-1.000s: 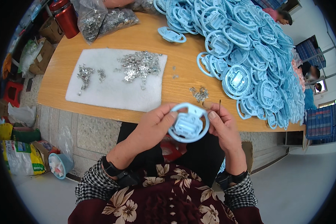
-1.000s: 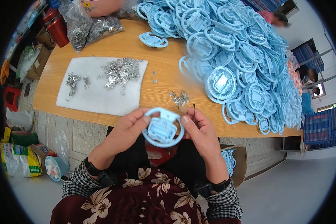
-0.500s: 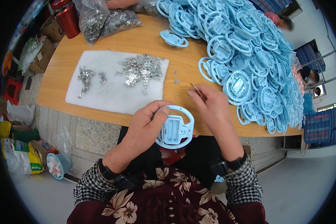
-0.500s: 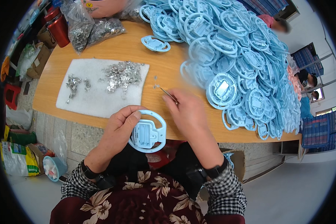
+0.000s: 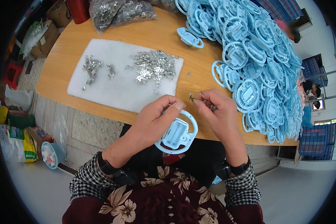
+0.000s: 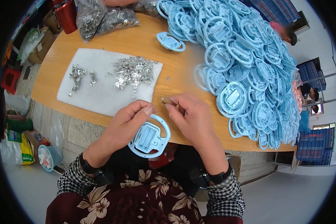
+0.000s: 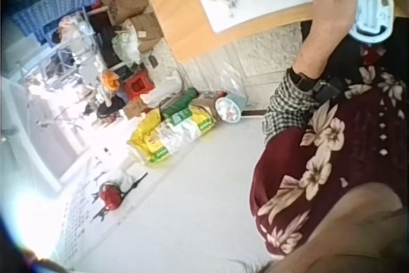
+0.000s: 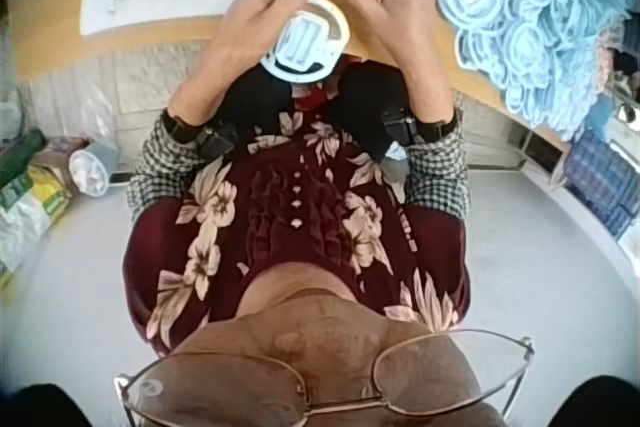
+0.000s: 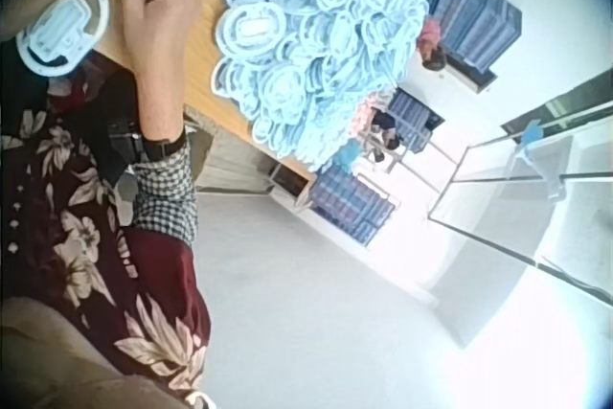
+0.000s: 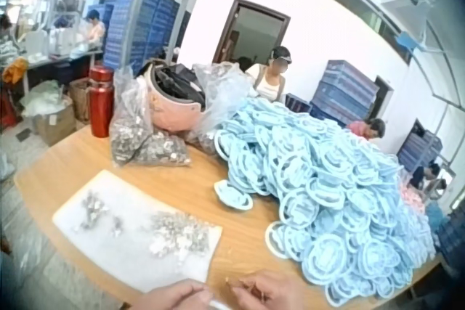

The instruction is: Assembling decorative blue plastic rings by inserting small silver-colored metal pieces into slots using a needle tool.

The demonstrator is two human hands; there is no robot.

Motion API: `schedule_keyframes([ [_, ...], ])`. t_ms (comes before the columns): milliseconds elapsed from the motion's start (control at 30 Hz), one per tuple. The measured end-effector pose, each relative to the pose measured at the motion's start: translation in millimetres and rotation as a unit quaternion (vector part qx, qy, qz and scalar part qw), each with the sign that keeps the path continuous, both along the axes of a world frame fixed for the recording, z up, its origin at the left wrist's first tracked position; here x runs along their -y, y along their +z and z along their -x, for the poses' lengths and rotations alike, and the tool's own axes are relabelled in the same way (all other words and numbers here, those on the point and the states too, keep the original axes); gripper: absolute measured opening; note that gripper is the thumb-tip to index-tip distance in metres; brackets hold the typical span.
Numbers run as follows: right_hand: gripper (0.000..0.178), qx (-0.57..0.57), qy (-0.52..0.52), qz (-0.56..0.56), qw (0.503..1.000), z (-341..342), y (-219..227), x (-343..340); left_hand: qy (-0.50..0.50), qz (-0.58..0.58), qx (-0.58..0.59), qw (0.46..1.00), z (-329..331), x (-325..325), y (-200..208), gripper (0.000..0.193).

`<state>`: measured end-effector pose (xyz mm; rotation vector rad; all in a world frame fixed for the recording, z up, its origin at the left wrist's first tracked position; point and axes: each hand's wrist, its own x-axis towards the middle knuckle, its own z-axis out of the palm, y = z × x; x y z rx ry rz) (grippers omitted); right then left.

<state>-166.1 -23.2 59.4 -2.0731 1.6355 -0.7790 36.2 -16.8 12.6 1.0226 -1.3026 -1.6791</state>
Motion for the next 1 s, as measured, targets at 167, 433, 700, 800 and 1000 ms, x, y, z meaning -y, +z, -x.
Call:
schedule_keyframes([
  [167, 0.014, 0.035, 0.063, 0.006, 0.997, 2, 9, -20, -0.061, -0.032, -0.007, 0.998, 8, 2, 6, 0.022],
  [433, 0.015, 0.176, -0.014, -0.092, 0.98, 9, 0, -34, -0.034, 0.035, 0.034, 0.998, 16, -4, 6, 0.016],
  [700, 0.012, 0.307, -0.017, -0.133, 0.942, 24, -11, -39, -0.046, 0.071, 0.063, 0.994, 19, 2, 1, 0.021],
  [800, 0.012, 0.218, 0.02, -0.093, 0.971, 23, -4, -42, -0.045, 0.08, 0.1, 0.991, 19, 7, -7, 0.025],
  [1000, 0.012, 0.086, 0.072, -0.03, 0.993, 23, -12, -39, -0.046, 0.068, 0.102, 0.991, 20, 9, -11, 0.027],
])
